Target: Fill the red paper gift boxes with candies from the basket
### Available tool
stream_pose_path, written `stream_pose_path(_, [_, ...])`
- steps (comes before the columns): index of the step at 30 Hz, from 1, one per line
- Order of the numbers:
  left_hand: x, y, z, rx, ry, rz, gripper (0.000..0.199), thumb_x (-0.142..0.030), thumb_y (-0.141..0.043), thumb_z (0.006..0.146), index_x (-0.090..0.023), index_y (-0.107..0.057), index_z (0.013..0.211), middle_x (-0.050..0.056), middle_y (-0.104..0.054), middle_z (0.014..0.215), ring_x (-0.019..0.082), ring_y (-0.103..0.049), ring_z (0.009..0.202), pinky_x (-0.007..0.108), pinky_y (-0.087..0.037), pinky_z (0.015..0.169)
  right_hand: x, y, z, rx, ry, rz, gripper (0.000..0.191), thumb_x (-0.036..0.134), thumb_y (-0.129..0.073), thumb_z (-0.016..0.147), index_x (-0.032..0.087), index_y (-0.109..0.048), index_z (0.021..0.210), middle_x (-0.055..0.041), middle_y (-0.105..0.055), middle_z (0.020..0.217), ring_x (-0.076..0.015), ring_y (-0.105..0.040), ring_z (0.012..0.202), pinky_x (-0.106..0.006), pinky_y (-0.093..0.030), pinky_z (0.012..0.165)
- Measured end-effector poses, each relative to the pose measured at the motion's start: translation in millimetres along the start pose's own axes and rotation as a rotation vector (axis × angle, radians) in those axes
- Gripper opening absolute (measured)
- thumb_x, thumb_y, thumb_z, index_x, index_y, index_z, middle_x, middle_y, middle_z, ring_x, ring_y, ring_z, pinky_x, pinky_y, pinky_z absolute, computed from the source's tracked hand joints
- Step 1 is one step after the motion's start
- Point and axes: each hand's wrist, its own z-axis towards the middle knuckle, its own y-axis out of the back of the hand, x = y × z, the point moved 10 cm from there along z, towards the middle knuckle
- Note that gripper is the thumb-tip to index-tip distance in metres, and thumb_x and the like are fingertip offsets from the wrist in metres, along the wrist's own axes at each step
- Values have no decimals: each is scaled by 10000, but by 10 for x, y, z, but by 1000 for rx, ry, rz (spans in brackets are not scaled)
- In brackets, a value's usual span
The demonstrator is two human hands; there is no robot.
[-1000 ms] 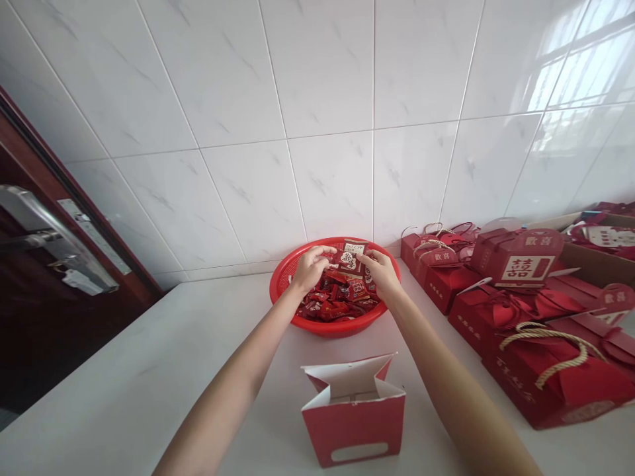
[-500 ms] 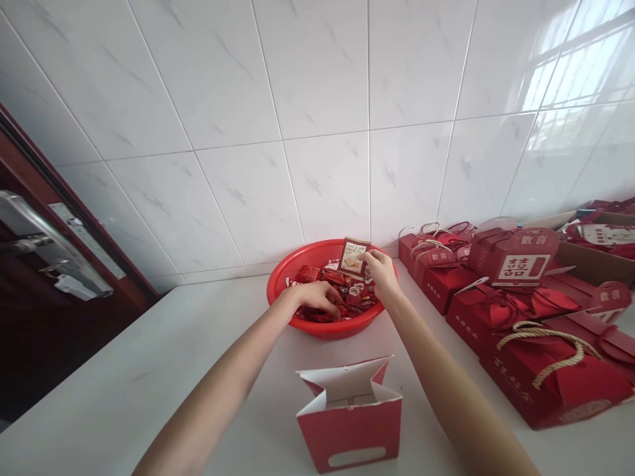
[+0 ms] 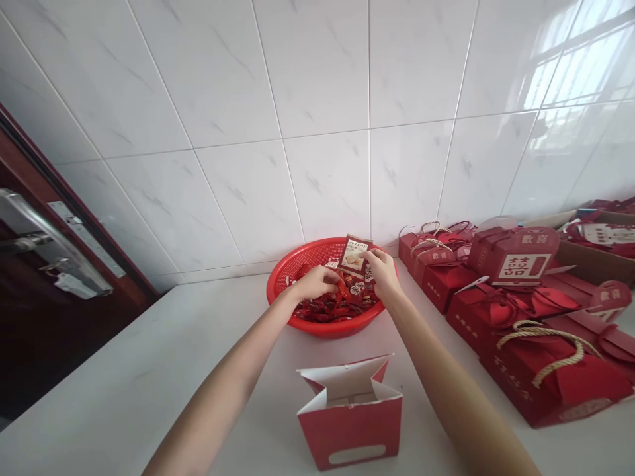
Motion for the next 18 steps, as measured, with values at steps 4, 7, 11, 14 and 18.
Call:
stream_pose_path(4, [23, 68, 0, -80, 19, 11, 176, -187, -615, 669, -164, -768, 754, 13, -739, 706, 169, -650, 659, 240, -501, 637, -7, -9, 2, 9, 1, 13, 149, 288, -661, 572, 189, -627, 679, 16, -663, 589, -161, -613, 570, -260, -495, 552])
stream_pose_path(7, [4, 173, -14, -181, 15, 19, 153, -225, -616, 680, -178, -754, 727, 3, -730, 712, 175, -642, 700, 247, -480, 658, -11, 1, 7, 2, -1, 21, 151, 274, -650, 579, 189, -633, 703, 15, -669, 597, -171, -625, 582, -265, -499, 558])
stream_pose_path(11, [-95, 306, -61, -288, -27, -16, 178, -288, -578, 741, -169, -701, 691, -8, -660, 638, 147, -569, 619, 251, -446, 615, -10, 30, 19, -22, 6, 39, 151, 262, -626, 607, 203, -626, 746, 26, -667, 620, -182, -641, 628, -265, -508, 569])
stream_pose_path(14, [-188, 387, -102, -365, -83, -51, 237, -368, -558, 798, -167, -669, 739, -7, -630, 663, 125, -525, 600, 237, -434, 588, -41, 25, 23, -28, -20, 40, 117, 244, -608, 631, 210, -605, 743, 25, -672, 643, -180, -646, 641, -267, -523, 570])
stream_pose_path(18, [-264, 461, -126, -459, -190, -130, 289, -431, -572, 822, -158, -658, 860, 18, -653, 746, 130, -550, 628, 249, -471, 619, -110, -86, -7, 50, -99, 22, 84, 222, -627, 647, 203, -605, 725, -4, -686, 660, -195, -658, 639, -285, -543, 540])
